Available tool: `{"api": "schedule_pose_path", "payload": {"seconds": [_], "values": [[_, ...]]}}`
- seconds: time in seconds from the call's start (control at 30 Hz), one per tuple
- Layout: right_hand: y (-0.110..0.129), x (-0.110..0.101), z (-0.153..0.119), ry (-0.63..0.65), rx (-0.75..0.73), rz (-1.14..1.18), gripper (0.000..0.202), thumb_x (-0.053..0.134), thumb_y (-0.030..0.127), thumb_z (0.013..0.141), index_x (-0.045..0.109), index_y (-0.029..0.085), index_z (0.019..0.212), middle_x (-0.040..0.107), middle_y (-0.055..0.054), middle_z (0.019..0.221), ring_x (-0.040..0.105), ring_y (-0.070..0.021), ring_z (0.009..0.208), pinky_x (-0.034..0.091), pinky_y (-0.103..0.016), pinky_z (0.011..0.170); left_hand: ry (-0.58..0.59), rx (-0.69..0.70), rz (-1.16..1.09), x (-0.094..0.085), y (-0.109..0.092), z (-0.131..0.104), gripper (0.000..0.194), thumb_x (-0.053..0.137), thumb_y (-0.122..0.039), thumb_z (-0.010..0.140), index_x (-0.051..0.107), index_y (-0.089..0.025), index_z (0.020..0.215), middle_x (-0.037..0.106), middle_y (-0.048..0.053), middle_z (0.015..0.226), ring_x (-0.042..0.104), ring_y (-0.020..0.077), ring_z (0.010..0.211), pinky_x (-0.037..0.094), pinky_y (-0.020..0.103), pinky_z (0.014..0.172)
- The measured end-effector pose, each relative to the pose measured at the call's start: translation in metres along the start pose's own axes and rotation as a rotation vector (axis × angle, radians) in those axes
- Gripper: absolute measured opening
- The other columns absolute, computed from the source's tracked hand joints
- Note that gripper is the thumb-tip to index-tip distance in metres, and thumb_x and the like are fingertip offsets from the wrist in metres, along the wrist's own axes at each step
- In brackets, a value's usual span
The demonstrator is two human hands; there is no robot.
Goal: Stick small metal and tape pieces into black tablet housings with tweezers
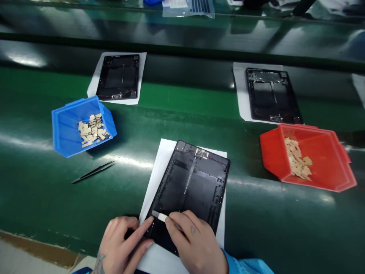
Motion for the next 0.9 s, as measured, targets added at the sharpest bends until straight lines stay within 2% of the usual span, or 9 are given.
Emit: {"api": "schedule_pose_path", "payload": {"seconds": [0.13, 0.27, 0.5, 0.63, 0.8, 0.9], "values": [[-0.001, 0.003, -0.002, 0.039, 0.041, 0.054, 0.035, 0.034, 0.006, 0.094, 0.067, 0.016, 0.1, 0.069, -0.007, 0.094, 0.063, -0.0162, 0.083, 0.053, -0.029, 0.076, 0.011, -0.003, -0.011, -0.001, 0.0, 0.001, 0.034, 0.05, -0.031, 0.091, 0.058, -0.024, 0.123, 0.053, 0.006, 0.085, 0.049, 0.0186, 0.079, 0.035, 0.032, 0.072], [-0.001, 0.002, 0.0, 0.044, 0.043, 0.056, 0.032, 0.036, 0.009, 0.095, 0.067, 0.015, 0.098, 0.068, -0.007, 0.093, 0.061, -0.0184, 0.085, 0.052, -0.03, 0.073, 0.03, -0.012, -0.026, -0.002, -0.002, 0.002, 0.034, 0.05, -0.031, 0.091, 0.057, -0.024, 0.124, 0.052, 0.006, 0.085, 0.048, 0.0184, 0.079, 0.034, 0.032, 0.072], [0.003, 0.006, -0.002, 0.14, 0.016, -0.056, 0.046, 0.018, 0.012, 0.099, 0.062, 0.012, 0.113, 0.065, -0.007, 0.087, 0.059, -0.0186, 0.079, 0.047, -0.031, 0.067, 0.052, -0.02, -0.045, -0.006, -0.003, 0.003, 0.034, 0.051, -0.029, 0.091, 0.058, -0.022, 0.123, 0.051, 0.006, 0.087, 0.047, 0.0191, 0.081, 0.034, 0.033, 0.073], [0.003, 0.009, -0.005, 0.19, -0.009, -0.061, 0.041, 0.022, 0.01, 0.098, 0.059, 0.01, 0.117, 0.06, -0.007, 0.079, 0.057, -0.0191, 0.071, 0.045, -0.032, 0.064, 0.055, -0.009, -0.038, -0.006, -0.003, 0.004, 0.034, 0.052, -0.028, 0.091, 0.058, -0.023, 0.123, 0.05, 0.006, 0.087, 0.047, 0.019, 0.082, 0.033, 0.033, 0.073], [0.002, 0.011, -0.01, 0.196, -0.039, -0.105, 0.038, 0.028, 0.009, 0.096, 0.058, 0.009, 0.119, 0.058, -0.009, 0.08, 0.055, -0.0217, 0.075, 0.042, -0.032, 0.061, 0.061, 0.003, 0.006, -0.007, -0.004, 0.006, 0.032, 0.048, -0.029, 0.092, 0.059, -0.03, 0.122, 0.049, 0.005, 0.087, 0.045, 0.0186, 0.08, 0.033, 0.033, 0.073], [0.002, 0.013, -0.013, 0.193, -0.071, -0.149, 0.039, 0.03, 0.007, 0.093, 0.056, 0.008, 0.122, 0.058, -0.01, 0.084, 0.054, -0.0227, 0.077, 0.04, -0.033, 0.06, 0.065, 0.015, 0.019, -0.007, -0.005, 0.006, 0.033, 0.047, -0.029, 0.092, 0.059, -0.031, 0.123, 0.049, 0.006, 0.088, 0.045, 0.0188, 0.08, 0.033, 0.033, 0.072]]}}
Point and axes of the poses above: each hand's wrist, its own z-axis towards the middle knuckle, its own x-axis out of the palm, y = z × x, the point moved 2 cm from there along z, towards the middle knuckle
